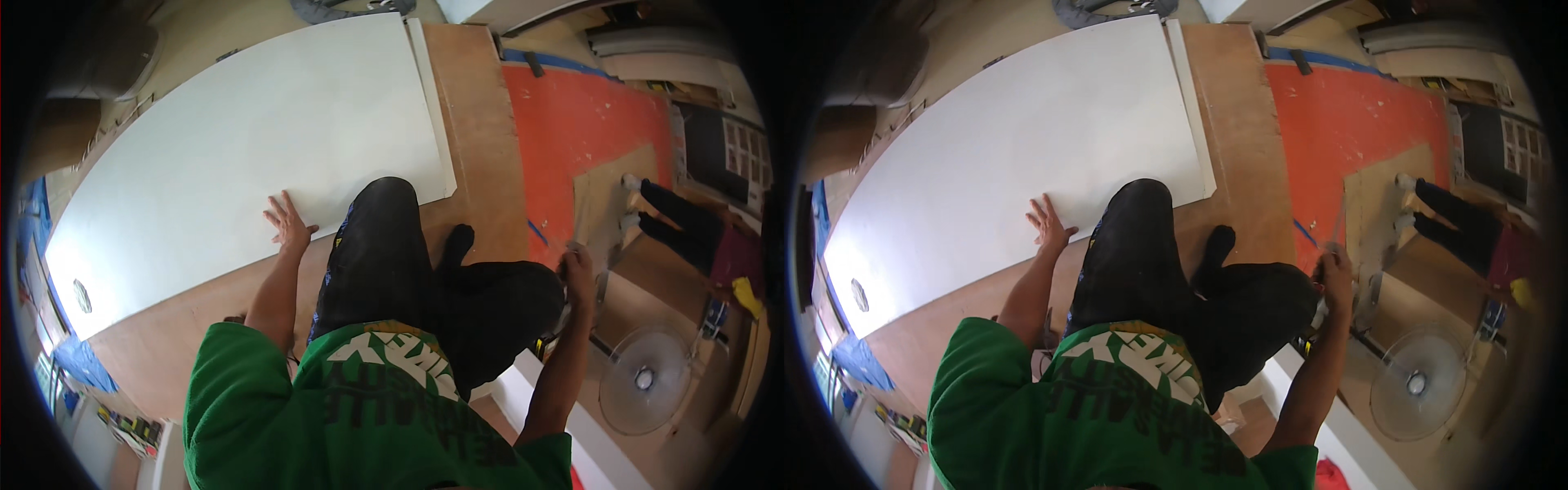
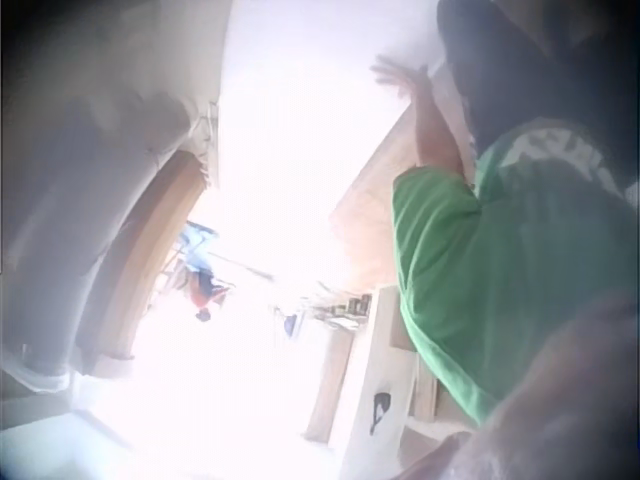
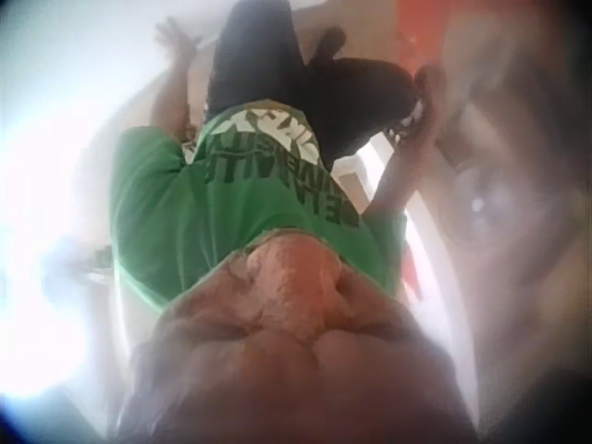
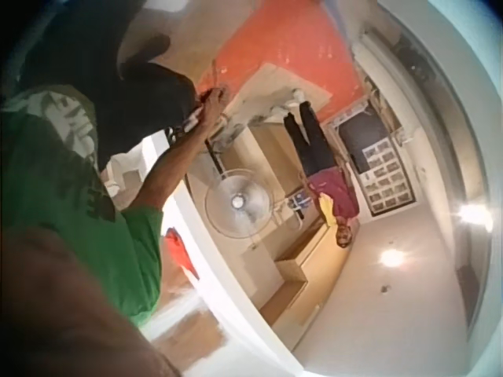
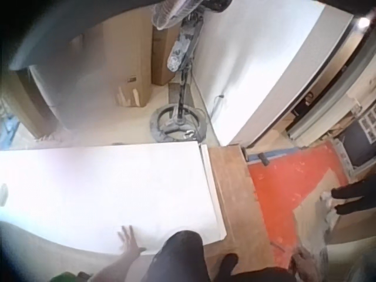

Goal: The person kneels on the floor and uses a utility knife to trim the edges of a large white panel. They repeatedly score the edges and snap off thin strips of material to shape the panel.

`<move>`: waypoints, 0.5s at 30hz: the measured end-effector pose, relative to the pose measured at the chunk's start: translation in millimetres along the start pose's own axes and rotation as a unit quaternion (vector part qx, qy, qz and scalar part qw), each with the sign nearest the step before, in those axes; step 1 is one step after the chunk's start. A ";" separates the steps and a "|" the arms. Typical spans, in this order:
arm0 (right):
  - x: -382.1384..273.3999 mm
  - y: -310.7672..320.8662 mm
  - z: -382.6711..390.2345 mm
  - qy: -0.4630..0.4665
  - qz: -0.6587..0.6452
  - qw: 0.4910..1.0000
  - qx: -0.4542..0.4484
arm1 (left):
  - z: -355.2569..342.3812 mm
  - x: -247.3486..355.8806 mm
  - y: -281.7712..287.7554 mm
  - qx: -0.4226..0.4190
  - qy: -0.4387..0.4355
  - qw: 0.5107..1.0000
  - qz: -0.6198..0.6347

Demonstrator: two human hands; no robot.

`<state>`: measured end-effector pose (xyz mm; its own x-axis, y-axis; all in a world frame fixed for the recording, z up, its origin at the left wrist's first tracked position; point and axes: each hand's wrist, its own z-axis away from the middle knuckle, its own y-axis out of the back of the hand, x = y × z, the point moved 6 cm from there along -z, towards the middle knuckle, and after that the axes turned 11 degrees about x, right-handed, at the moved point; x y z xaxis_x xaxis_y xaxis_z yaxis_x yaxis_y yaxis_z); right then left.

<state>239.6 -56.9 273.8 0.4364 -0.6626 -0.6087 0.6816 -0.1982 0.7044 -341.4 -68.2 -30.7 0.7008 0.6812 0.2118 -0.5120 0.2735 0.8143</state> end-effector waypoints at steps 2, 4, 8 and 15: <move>23.5 -33.4 -33.6 0.034 0.049 0.995 -0.075 | -4.3 1.1 3.9 0.011 -0.006 1.000 -0.015; 54.3 -84.4 -76.0 0.019 0.044 0.991 -0.122 | -11.1 0.1 1.0 0.013 0.004 1.000 -0.022; 79.3 -202.5 -184.1 0.084 0.136 0.974 -0.159 | -24.4 -10.4 -12.9 0.050 0.009 0.998 -0.040; 25.9 -309.3 -266.2 0.507 0.263 0.806 0.156 | -17.6 -16.0 -7.2 0.067 -0.093 0.991 -0.063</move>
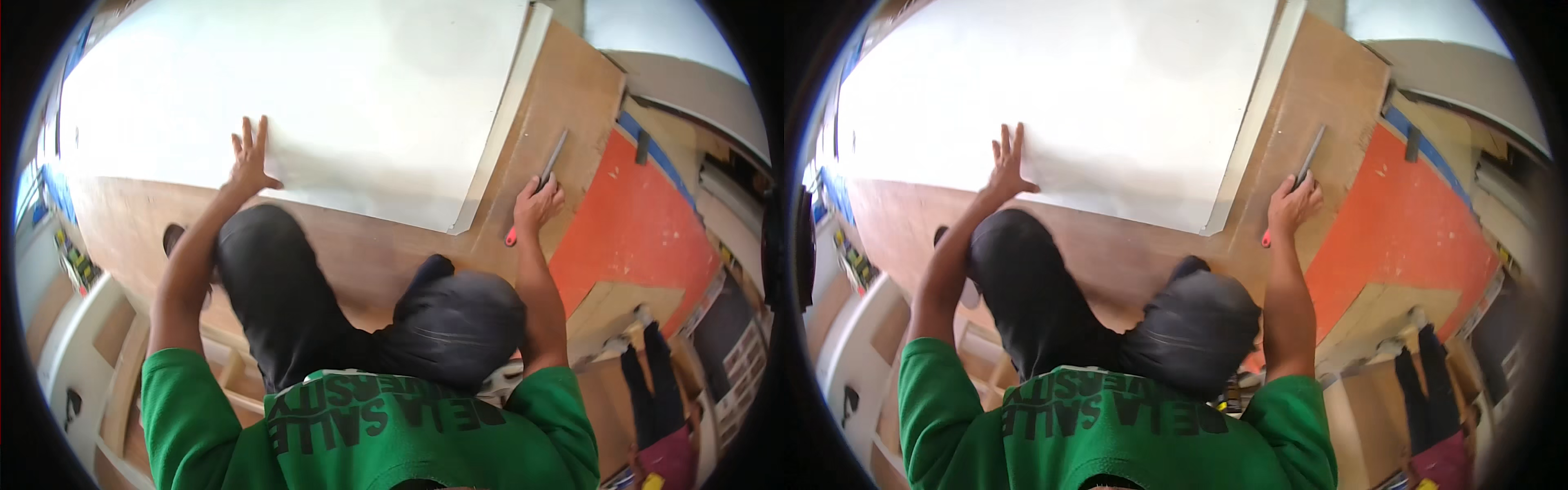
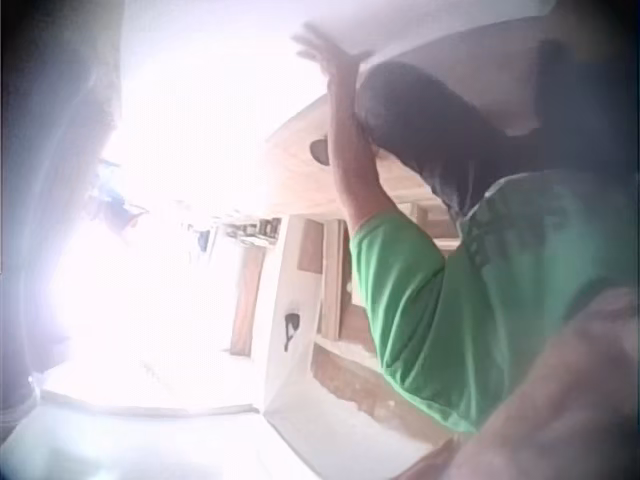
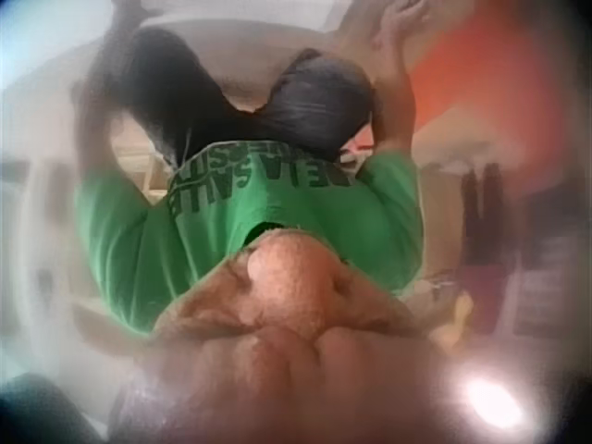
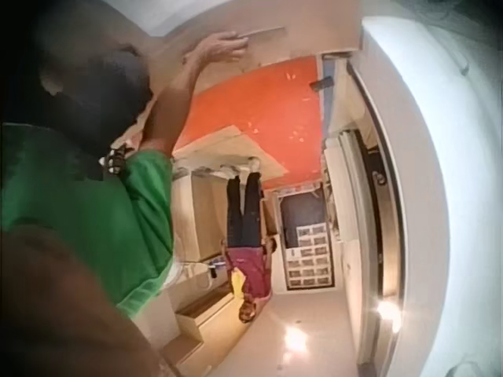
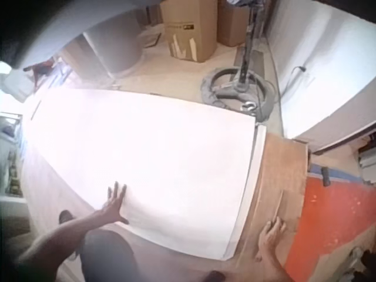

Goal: The person kneels on the floor and uses a utility knife to trim the edges of a large white panel. They repeatedly score the edges and snap off thin strips of material to shape the panel.

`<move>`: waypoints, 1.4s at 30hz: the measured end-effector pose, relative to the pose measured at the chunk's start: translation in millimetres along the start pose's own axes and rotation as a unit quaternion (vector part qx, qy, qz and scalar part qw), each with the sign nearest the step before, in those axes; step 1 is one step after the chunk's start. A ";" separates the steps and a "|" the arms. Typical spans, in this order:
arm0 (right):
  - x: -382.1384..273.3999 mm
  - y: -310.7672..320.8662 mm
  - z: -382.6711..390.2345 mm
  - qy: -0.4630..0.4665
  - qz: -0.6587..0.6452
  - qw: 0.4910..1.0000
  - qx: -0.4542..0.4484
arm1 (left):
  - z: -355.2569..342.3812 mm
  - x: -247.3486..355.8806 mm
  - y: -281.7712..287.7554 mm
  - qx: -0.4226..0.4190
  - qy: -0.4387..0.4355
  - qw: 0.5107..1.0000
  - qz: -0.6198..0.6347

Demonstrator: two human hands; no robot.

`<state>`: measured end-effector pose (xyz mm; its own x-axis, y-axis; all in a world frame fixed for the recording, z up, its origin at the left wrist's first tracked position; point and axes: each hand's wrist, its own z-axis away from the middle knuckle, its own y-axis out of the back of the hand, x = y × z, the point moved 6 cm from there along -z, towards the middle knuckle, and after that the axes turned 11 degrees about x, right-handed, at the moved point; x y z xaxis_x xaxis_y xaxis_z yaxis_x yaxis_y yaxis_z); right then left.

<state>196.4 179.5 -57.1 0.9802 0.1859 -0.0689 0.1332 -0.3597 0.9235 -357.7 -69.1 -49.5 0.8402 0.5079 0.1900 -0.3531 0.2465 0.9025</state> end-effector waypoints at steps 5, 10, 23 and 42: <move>6.2 -7.5 2.2 -0.025 -0.013 0.999 -0.031 | -2.1 15.1 31.5 -0.081 0.074 0.993 0.039; 1.7 -4.6 -1.2 -0.032 -0.011 0.999 -0.039 | 15.1 66.8 16.3 0.022 0.283 0.943 0.175; 12.7 -14.5 -18.7 0.115 -0.073 0.988 -0.074 | 149.2 244.2 -111.5 0.391 0.548 0.508 0.537; -190.8 149.3 48.4 0.191 -0.268 0.684 -0.651 | 154.7 272.4 -143.9 0.291 0.462 0.202 0.813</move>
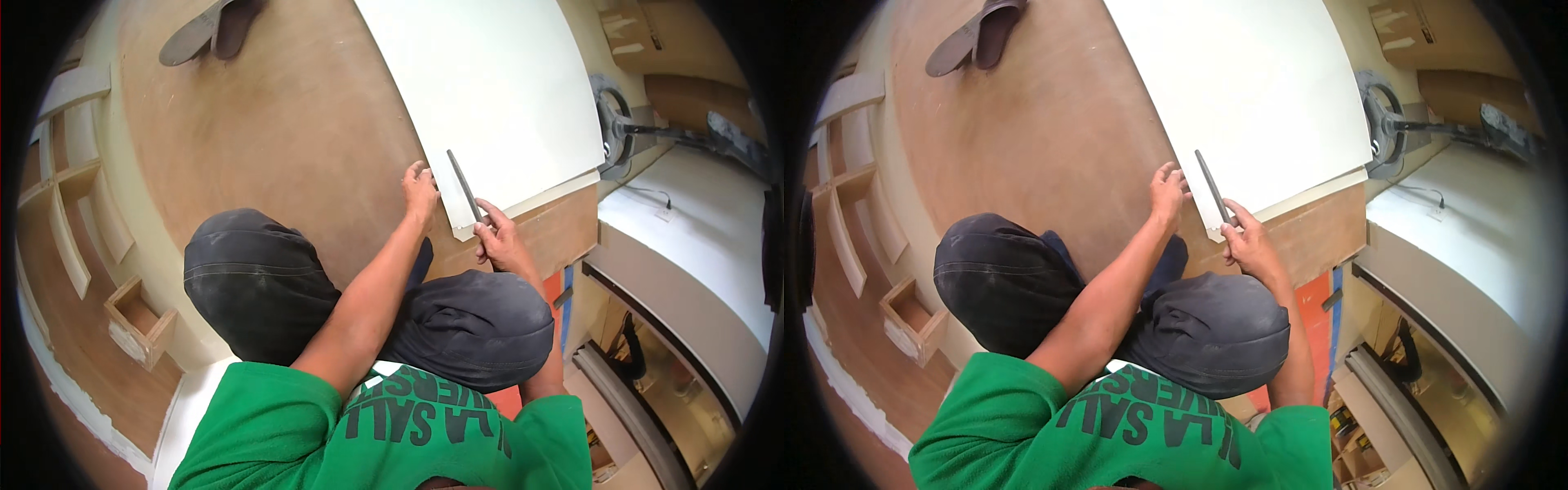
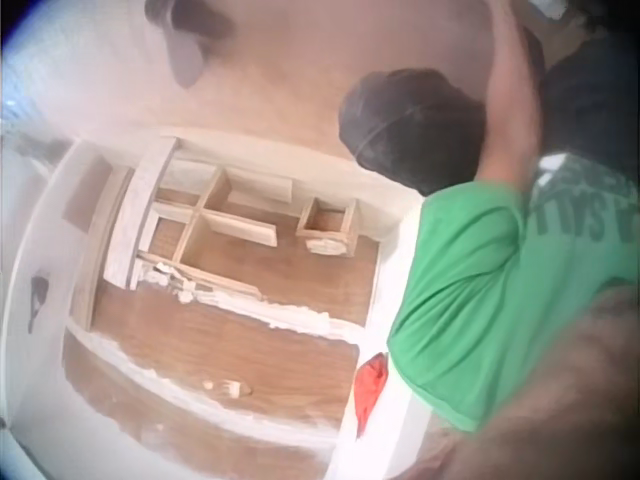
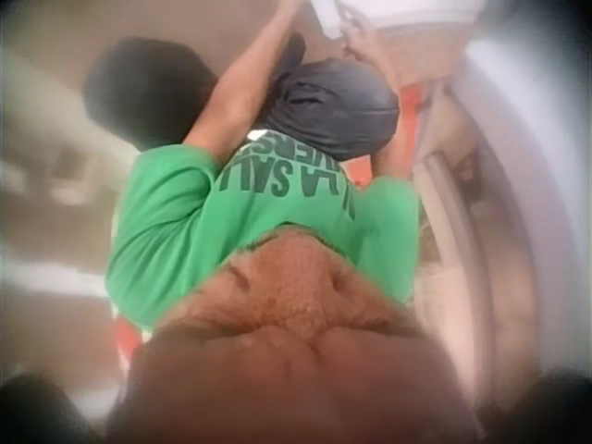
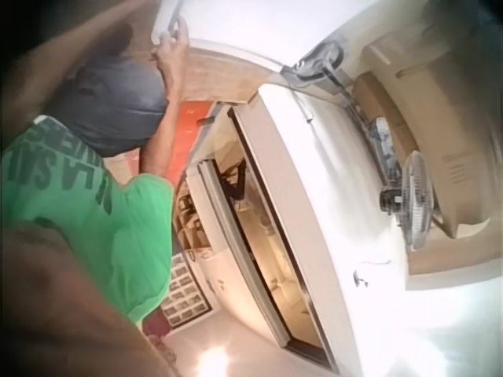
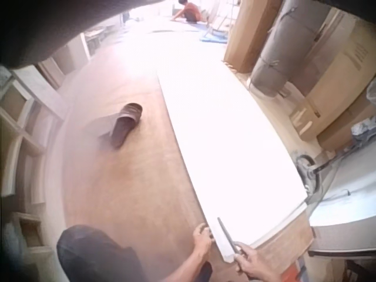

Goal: The person kneels on the floor and uses a utility knife to trim the edges of a large white panel. They repeatedly score the edges and snap off thin strips of material to shape the panel.

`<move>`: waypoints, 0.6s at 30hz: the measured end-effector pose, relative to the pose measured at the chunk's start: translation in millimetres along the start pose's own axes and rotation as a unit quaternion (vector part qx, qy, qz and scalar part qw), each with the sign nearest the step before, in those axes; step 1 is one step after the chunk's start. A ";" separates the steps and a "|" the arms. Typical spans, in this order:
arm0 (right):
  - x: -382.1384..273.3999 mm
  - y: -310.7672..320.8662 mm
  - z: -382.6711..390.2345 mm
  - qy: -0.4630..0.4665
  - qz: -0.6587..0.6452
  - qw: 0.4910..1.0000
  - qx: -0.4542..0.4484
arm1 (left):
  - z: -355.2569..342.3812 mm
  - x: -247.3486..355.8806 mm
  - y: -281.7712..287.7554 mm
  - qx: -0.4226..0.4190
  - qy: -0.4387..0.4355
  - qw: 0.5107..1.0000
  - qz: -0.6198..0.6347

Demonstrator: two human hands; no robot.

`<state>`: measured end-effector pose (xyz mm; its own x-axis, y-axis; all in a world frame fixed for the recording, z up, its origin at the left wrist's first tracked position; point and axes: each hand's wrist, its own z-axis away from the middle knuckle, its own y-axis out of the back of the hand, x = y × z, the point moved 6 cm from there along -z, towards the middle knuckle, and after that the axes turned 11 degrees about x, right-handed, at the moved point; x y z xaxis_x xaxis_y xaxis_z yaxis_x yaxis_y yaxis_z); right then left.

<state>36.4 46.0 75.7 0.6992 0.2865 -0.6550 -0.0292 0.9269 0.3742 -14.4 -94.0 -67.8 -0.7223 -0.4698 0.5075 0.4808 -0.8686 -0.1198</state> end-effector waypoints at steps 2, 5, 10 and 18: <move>-7.7 -5.2 -1.4 0.034 0.080 0.996 0.005 | -1.9 1.0 0.8 -0.005 0.001 1.000 -0.022; -14.2 -9.0 -5.4 0.066 0.157 0.985 0.022 | -9.3 -3.5 2.1 -0.009 0.008 1.000 -0.012; -6.3 -16.1 -9.3 0.015 0.137 0.990 -0.009 | -16.8 -11.4 2.7 -0.028 0.019 0.999 -0.022; -10.0 -26.4 -18.4 0.176 0.289 0.941 0.010 | -15.9 -10.6 3.0 -0.012 0.045 0.999 0.018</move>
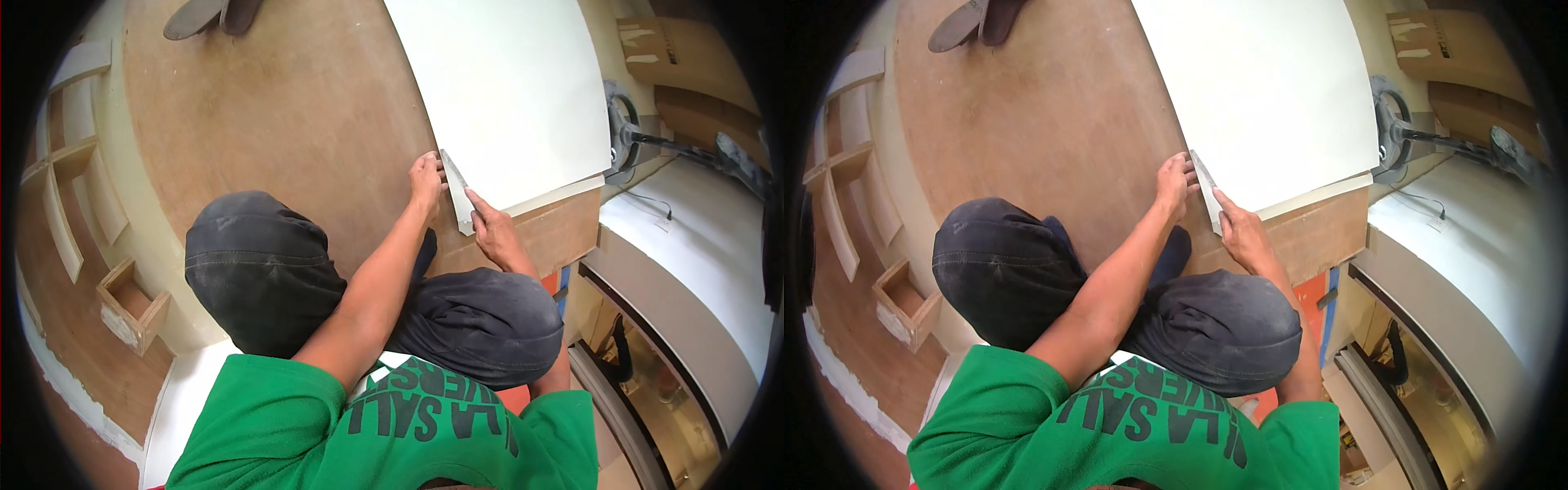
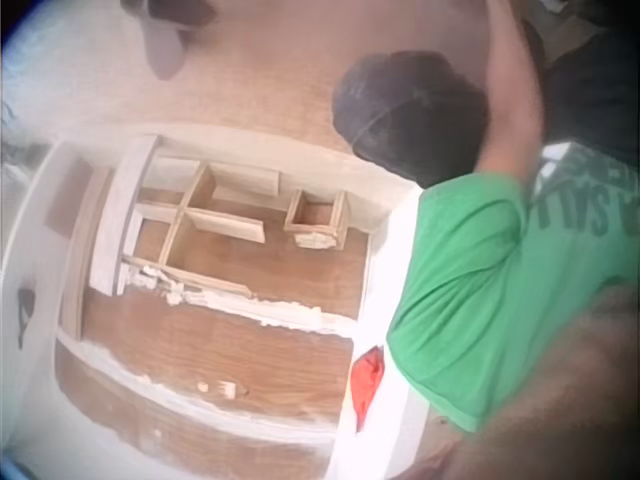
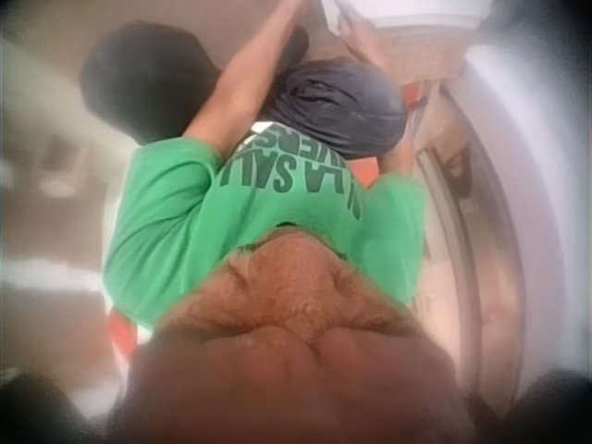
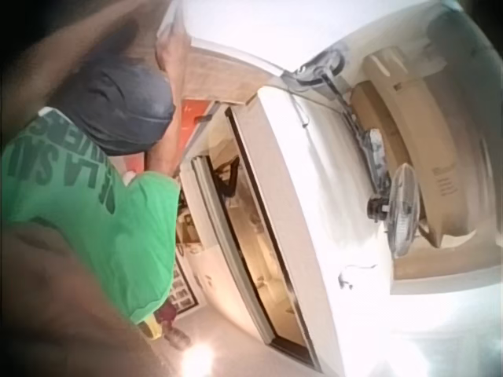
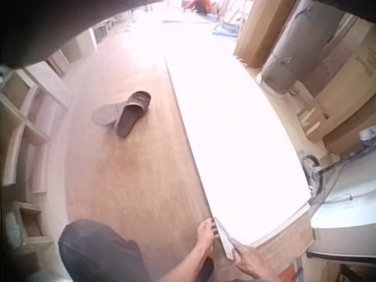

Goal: The person kneels on the floor and uses a utility knife to trim the edges of a large white panel. They repeatedly score the edges and snap off thin strips of material to shape the panel.

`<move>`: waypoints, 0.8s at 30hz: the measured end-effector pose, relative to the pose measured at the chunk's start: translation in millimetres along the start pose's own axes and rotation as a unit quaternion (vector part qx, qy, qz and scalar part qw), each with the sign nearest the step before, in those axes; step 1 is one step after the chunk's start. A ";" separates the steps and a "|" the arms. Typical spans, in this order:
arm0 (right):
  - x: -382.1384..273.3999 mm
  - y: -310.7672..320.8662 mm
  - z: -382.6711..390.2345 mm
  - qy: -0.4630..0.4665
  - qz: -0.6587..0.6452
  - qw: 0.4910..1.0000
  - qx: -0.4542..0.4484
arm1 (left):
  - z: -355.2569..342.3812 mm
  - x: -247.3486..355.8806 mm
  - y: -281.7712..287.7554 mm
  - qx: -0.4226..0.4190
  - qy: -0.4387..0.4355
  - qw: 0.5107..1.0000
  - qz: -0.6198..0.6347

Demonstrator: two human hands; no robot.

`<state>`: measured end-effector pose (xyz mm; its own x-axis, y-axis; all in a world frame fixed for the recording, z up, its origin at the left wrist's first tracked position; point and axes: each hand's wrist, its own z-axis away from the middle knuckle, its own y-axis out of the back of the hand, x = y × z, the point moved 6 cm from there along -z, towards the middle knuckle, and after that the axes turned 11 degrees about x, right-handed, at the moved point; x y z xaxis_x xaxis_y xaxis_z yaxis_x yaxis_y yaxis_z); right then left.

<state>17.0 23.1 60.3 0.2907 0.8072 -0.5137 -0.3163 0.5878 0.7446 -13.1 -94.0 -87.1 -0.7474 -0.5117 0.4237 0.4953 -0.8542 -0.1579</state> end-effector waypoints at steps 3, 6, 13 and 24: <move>-5.1 0.0 -5.0 0.064 0.036 0.997 0.011 | -1.7 -3.0 0.8 0.001 0.002 1.000 0.001; -4.5 -0.9 -6.0 0.067 0.070 0.995 -0.002 | -5.9 -7.3 2.7 0.008 0.018 1.000 0.017; -8.0 2.8 -2.8 0.085 0.078 0.993 0.024 | -15.2 -12.7 5.6 0.037 0.011 0.999 0.005; -11.1 2.6 -6.2 0.093 0.047 0.994 0.012 | -8.4 -6.6 5.1 0.057 0.002 0.998 0.010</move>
<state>7.4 16.0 65.3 0.0878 0.8556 -0.5102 -0.3121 0.5100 0.8015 -9.4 -95.8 -98.3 -0.7381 -0.5298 0.4179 0.5577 -0.8276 -0.0642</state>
